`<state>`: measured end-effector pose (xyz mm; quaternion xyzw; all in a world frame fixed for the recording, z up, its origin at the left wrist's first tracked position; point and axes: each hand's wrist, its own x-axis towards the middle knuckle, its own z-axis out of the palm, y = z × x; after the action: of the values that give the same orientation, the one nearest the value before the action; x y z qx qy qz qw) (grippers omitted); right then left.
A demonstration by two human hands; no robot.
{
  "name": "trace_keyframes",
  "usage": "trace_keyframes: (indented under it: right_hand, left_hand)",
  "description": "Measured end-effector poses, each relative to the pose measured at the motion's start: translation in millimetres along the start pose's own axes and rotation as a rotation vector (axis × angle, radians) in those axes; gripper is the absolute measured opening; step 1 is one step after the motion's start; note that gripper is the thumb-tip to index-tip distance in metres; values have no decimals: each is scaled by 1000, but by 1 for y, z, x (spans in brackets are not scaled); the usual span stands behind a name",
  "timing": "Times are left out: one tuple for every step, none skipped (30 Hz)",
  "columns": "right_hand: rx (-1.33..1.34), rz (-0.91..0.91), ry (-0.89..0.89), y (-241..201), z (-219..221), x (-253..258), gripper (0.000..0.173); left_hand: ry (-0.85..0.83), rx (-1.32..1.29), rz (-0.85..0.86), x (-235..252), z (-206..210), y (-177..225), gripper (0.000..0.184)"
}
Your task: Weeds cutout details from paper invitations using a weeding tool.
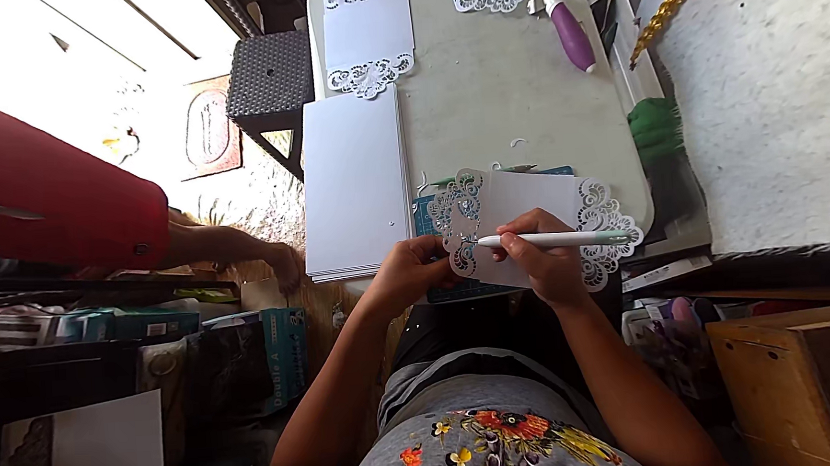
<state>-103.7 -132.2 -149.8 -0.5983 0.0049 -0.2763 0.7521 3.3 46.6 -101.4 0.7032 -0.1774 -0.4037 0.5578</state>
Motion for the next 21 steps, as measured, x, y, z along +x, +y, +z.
trace_keyframes:
  right_hand:
    - [-1, 0, 0, 0, 0, 0, 15]
    - [-4, 0, -1, 0, 0, 0, 15]
    - [-3, 2, -2, 0, 0, 0, 16]
    - [-5, 4, -3, -1, 0, 0, 16]
    - [-7, 3, -4, -1, -1, 0, 16]
    - [-10, 3, -5, 0, -1, 0, 15]
    - [-13, 6, -7, 0, -1, 0, 15]
    - [-15, 8, -6, 0, 0, 0, 15]
    - [-18, 11, -4, -1, 0, 0, 16]
    - [-18, 14, -2, -1, 0, -1, 16]
    - [-17, 13, -2, -1, 0, -1, 16]
    - [-16, 11, -4, -1, -1, -1, 15]
    - [-18, 8, -7, 0, -1, -1, 15]
    - [-19, 6, -7, 0, -1, -1, 15]
    - [-21, 7, -7, 0, 0, -1, 15]
    - [-23, 9, -7, -1, 0, -1, 15]
    - [-22, 8, -6, -1, 0, -1, 15]
    - [-14, 5, -3, 0, 0, -1, 16]
    - [-9, 2, 1, 0, 0, -1, 16]
    - [-6, 4, 4, -1, 0, -1, 16]
    - [-3, 5, 8, -1, 0, -1, 16]
  left_hand:
    - [13, -9, -10, 0, 1, 1, 9]
    - [26, -16, -19, -1, 1, 1, 8]
    - [37, -22, -22, 0, 2, 0, 8]
    - [45, -26, -19, 0, 2, 0, 8]
    - [46, -31, -16, 0, 2, -1, 8]
    - [47, -37, -14, 0, 2, -2, 9]
    - [48, -43, -11, 0, 2, -2, 9]
    - [48, -51, -8, 0, 2, -2, 10]
    - [51, -56, -4, 0, 3, -2, 10]
    - [54, -60, -2, 0, 3, -2, 9]
    - [58, -62, -1, 0, 4, -1, 9]
    - [61, -63, 0, 0, 4, -1, 9]
    - [65, -64, 0, 0, 4, -2, 9]
    - [70, -67, 0, 0, 5, -2, 9]
    - [74, -67, 2, 0, 6, -2, 9]
    - [77, -65, 2, 0, 6, -1, 9]
    - [77, -60, 5, 0, 6, -1, 9]
    - [76, -51, 10, 0, 6, -2, 8]
    - [74, -41, 13, 0, 6, -2, 8]
    - [72, -31, 15, 0, 6, -2, 7]
    - [74, -25, 18, 0, 6, -3, 7]
